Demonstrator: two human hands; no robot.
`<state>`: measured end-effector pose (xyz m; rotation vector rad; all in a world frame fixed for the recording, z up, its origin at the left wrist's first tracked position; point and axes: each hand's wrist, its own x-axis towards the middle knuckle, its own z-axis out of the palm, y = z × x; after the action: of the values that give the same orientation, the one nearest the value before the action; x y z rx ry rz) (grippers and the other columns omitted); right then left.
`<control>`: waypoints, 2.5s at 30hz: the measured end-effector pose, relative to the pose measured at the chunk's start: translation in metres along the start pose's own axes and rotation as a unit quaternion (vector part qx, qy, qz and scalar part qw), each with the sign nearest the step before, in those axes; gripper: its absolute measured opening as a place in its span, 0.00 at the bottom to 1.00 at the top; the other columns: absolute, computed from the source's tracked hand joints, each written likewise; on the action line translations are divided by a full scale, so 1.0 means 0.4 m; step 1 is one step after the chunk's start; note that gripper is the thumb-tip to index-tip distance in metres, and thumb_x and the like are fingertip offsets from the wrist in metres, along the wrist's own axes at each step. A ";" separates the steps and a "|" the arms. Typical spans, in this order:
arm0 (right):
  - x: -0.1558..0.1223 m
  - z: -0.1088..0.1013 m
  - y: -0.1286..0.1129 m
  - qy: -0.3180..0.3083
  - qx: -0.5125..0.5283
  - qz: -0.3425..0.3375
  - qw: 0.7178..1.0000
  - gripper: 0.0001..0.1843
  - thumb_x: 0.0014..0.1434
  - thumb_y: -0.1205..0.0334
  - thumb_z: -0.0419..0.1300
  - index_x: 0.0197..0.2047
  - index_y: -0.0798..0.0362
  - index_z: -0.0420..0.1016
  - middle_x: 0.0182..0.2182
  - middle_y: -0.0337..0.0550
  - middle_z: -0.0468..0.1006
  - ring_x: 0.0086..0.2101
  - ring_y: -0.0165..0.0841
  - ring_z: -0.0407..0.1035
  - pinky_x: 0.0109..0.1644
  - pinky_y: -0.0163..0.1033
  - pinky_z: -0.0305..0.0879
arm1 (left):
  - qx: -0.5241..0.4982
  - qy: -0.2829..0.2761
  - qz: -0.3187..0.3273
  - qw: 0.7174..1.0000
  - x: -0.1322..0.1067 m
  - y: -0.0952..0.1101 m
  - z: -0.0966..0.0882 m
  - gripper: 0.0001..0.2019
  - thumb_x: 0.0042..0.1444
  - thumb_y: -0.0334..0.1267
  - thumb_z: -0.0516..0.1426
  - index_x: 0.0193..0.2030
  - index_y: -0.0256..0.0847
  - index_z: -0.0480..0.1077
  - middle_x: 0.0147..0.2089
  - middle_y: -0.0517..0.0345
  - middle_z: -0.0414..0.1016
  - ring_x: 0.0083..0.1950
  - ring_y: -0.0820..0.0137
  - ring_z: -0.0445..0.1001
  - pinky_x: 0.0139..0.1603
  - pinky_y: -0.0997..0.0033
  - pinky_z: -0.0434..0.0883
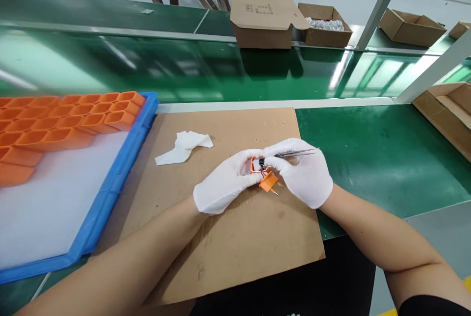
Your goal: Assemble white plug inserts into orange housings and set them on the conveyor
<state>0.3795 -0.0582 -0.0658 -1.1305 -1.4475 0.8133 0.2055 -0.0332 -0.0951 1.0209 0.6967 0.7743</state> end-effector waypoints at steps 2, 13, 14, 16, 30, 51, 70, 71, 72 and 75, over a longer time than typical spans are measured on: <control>-0.003 0.000 0.005 -0.020 -0.002 -0.025 0.999 0.04 0.55 0.67 0.70 0.32 0.49 0.82 0.33 0.39 0.83 0.34 0.33 0.77 0.39 0.40 0.78 | 0.020 -0.001 0.003 1.000 -0.001 0.000 -0.001 0.22 0.46 0.38 0.72 0.46 0.36 0.72 0.45 0.49 0.78 0.46 0.64 0.76 0.46 0.64 0.73; 0.029 -0.035 0.008 -0.212 -0.008 -0.210 0.954 0.11 0.70 0.63 0.57 0.38 0.48 0.79 0.32 0.41 0.80 0.33 0.32 0.75 0.36 0.40 0.73 | 0.019 -0.035 -0.028 0.999 0.001 0.005 -0.001 0.23 0.41 0.39 0.74 0.44 0.37 0.75 0.46 0.49 0.81 0.48 0.59 0.78 0.49 0.61 0.73; 0.029 -0.036 0.006 -0.225 -0.017 -0.212 0.951 0.11 0.70 0.64 0.56 0.37 0.48 0.78 0.31 0.41 0.80 0.33 0.31 0.75 0.36 0.40 0.73 | 0.021 -0.036 -0.031 0.999 0.000 0.007 0.000 0.23 0.40 0.38 0.74 0.43 0.37 0.75 0.45 0.49 0.81 0.48 0.59 0.78 0.49 0.61 0.73; 0.028 -0.037 0.001 -0.220 -0.020 -0.194 0.956 0.10 0.68 0.65 0.58 0.36 0.48 0.78 0.31 0.40 0.80 0.32 0.31 0.74 0.35 0.39 0.73 | 0.025 -0.036 -0.037 0.998 -0.003 0.007 0.001 0.22 0.40 0.37 0.74 0.43 0.37 0.75 0.43 0.50 0.80 0.47 0.59 0.79 0.49 0.60 0.73; 0.041 -0.040 0.048 -0.147 -0.296 -0.049 0.943 0.23 0.66 0.69 0.51 0.62 0.51 0.70 0.33 0.41 0.75 0.31 0.34 0.71 0.37 0.41 0.72 | 0.104 0.153 0.036 0.982 -0.008 0.002 -0.006 0.23 0.44 0.37 0.67 0.50 0.39 0.74 0.49 0.53 0.77 0.51 0.60 0.75 0.57 0.55 0.71; 0.034 -0.041 0.049 -0.084 -0.369 -0.125 0.917 0.14 0.65 0.68 0.55 0.42 0.45 0.81 0.37 0.38 0.82 0.37 0.34 0.76 0.41 0.39 0.69 | 0.107 0.126 -0.045 0.985 -0.019 0.057 0.005 0.17 0.38 0.34 0.59 0.39 0.38 0.75 0.35 0.59 0.72 0.29 0.74 0.64 0.31 0.69 0.60; 0.025 -0.034 0.052 -0.091 -0.336 -0.095 0.933 0.14 0.63 0.70 0.58 0.43 0.44 0.81 0.37 0.37 0.83 0.37 0.35 0.76 0.41 0.40 0.70 | 0.102 0.138 -0.055 0.984 -0.019 0.058 0.007 0.18 0.38 0.33 0.60 0.40 0.39 0.76 0.35 0.57 0.74 0.30 0.72 0.66 0.30 0.68 0.60; 0.026 -0.035 0.052 -0.076 -0.328 -0.092 0.937 0.14 0.63 0.70 0.57 0.43 0.44 0.81 0.37 0.37 0.83 0.37 0.35 0.76 0.42 0.40 0.71 | 0.099 0.132 -0.051 0.985 -0.019 0.057 0.007 0.17 0.39 0.33 0.61 0.39 0.39 0.77 0.35 0.57 0.74 0.30 0.72 0.66 0.30 0.68 0.60; 0.026 -0.035 0.053 -0.059 -0.318 -0.092 0.942 0.14 0.63 0.70 0.57 0.43 0.45 0.81 0.36 0.37 0.82 0.37 0.34 0.76 0.41 0.40 0.71 | 0.096 0.125 -0.047 0.986 -0.019 0.056 0.006 0.15 0.39 0.33 0.61 0.38 0.39 0.77 0.35 0.57 0.74 0.30 0.72 0.66 0.30 0.68 0.61; 0.027 -0.038 0.053 -0.046 -0.305 -0.098 0.946 0.13 0.62 0.71 0.58 0.42 0.46 0.81 0.35 0.37 0.82 0.36 0.34 0.76 0.40 0.40 0.70 | 0.086 0.119 -0.043 0.988 -0.019 0.053 0.004 0.16 0.39 0.34 0.62 0.39 0.39 0.77 0.37 0.56 0.76 0.31 0.71 0.68 0.31 0.68 0.62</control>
<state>0.3992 -0.0428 -0.0791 -1.3791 -1.9281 0.2750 0.1977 -0.0334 -0.0741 1.0546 1.0217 0.7777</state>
